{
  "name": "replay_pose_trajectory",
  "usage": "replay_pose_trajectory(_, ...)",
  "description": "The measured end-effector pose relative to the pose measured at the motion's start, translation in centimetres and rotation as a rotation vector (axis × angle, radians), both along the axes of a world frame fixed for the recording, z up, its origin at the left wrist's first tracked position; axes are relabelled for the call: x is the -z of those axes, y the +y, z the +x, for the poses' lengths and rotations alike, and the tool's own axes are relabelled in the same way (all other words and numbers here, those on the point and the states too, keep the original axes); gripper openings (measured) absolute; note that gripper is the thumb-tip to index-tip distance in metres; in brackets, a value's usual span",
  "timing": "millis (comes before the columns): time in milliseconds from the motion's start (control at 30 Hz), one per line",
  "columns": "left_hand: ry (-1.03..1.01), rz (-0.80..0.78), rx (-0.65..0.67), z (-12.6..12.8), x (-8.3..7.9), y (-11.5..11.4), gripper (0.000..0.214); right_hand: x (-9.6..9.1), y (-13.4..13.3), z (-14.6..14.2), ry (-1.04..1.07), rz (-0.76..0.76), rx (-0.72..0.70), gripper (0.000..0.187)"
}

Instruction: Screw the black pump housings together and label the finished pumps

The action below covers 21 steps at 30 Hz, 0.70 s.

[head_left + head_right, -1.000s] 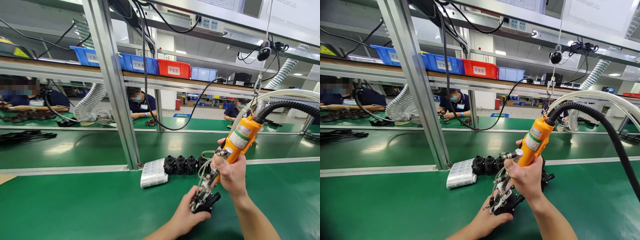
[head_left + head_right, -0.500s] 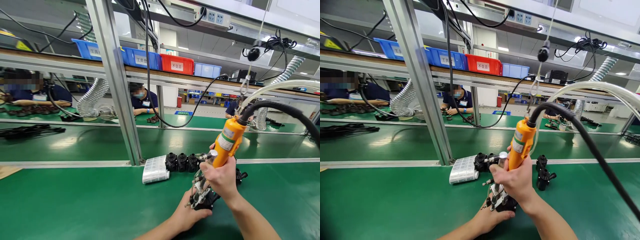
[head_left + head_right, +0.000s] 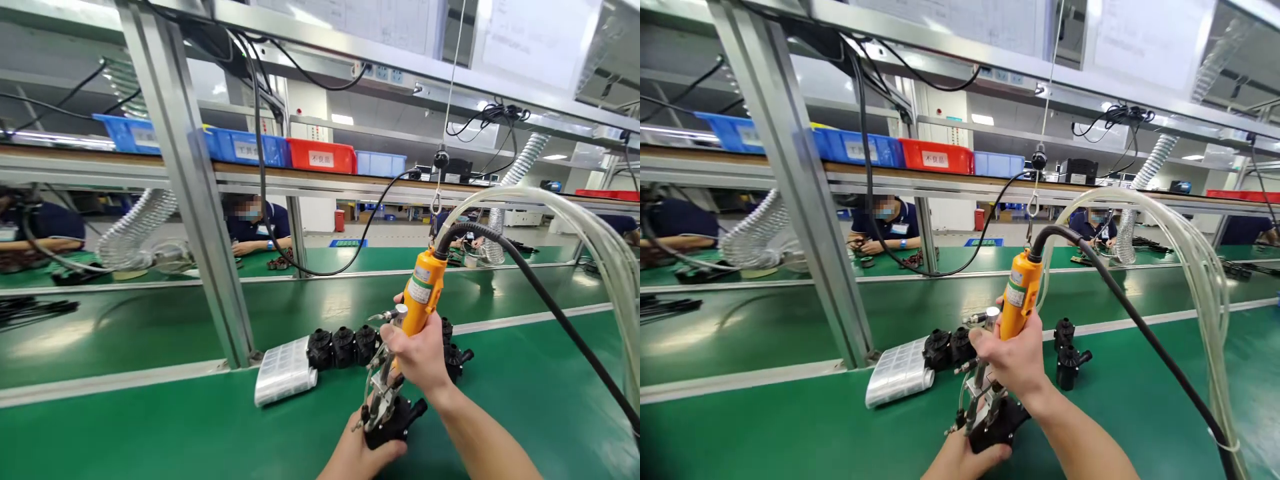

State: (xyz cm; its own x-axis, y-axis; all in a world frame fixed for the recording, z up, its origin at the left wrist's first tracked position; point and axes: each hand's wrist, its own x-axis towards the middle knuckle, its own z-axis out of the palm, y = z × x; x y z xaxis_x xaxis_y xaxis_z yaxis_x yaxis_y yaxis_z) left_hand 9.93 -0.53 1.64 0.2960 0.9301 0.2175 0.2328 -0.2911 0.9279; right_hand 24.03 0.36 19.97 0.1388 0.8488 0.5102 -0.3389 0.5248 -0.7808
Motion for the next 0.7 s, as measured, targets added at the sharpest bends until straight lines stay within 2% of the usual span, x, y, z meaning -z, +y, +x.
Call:
replay_pose_trajectory(100, -0.041, -0.001, -0.034, -0.3, 2.0, 0.4, 0.072, -1.3, -0.2, 3.0, 0.177, 0.065, 0.061, 0.054)
replay_pose_trajectory(200, -0.104, -0.078, -0.055, -0.3, 3.3, 0.6, 0.089, -3.1, -1.4, 7.2, 0.373, 0.228, 0.114, 0.049)
replay_pose_trajectory(267, -0.158, -0.121, -0.048, 0.3, 3.7, 0.7, 0.092, -4.1, -2.2, 9.8, 0.428, 0.29, 0.144, 0.047)
replay_pose_trajectory(367, -0.207, -0.156, 0.005, 2.4, 3.3, 0.9, 0.079, -4.9, -2.9, 12.4, 0.423, 0.292, 0.141, 0.05)
replay_pose_trajectory(467, -0.12, -0.117, 0.116, 5.2, 1.6, 1.7, 0.07, -5.0, -3.0, 13.4, 0.411, 0.277, 0.113, 0.052)
replay_pose_trajectory(533, 0.012, 0.054, 0.138, 7.1, -0.7, 3.2, 0.054, -5.0, -2.9, 13.7, 0.414, 0.265, 0.103, 0.053)
replay_pose_trajectory(600, 0.152, 0.309, 0.087, 8.9, -3.6, 5.6, 0.034, -4.9, -2.9, 13.9, 0.415, 0.26, 0.102, 0.054)
replay_pose_trajectory(633, 0.224, 0.415, 0.057, 9.8, -5.0, 7.2, 0.031, -4.9, -2.8, 14.0, 0.415, 0.265, 0.104, 0.054)
replay_pose_trajectory(700, 0.278, 0.472, 0.058, 11.6, -7.6, 10.6, 0.035, -4.9, -2.8, 14.2, 0.421, 0.279, 0.11, 0.052)
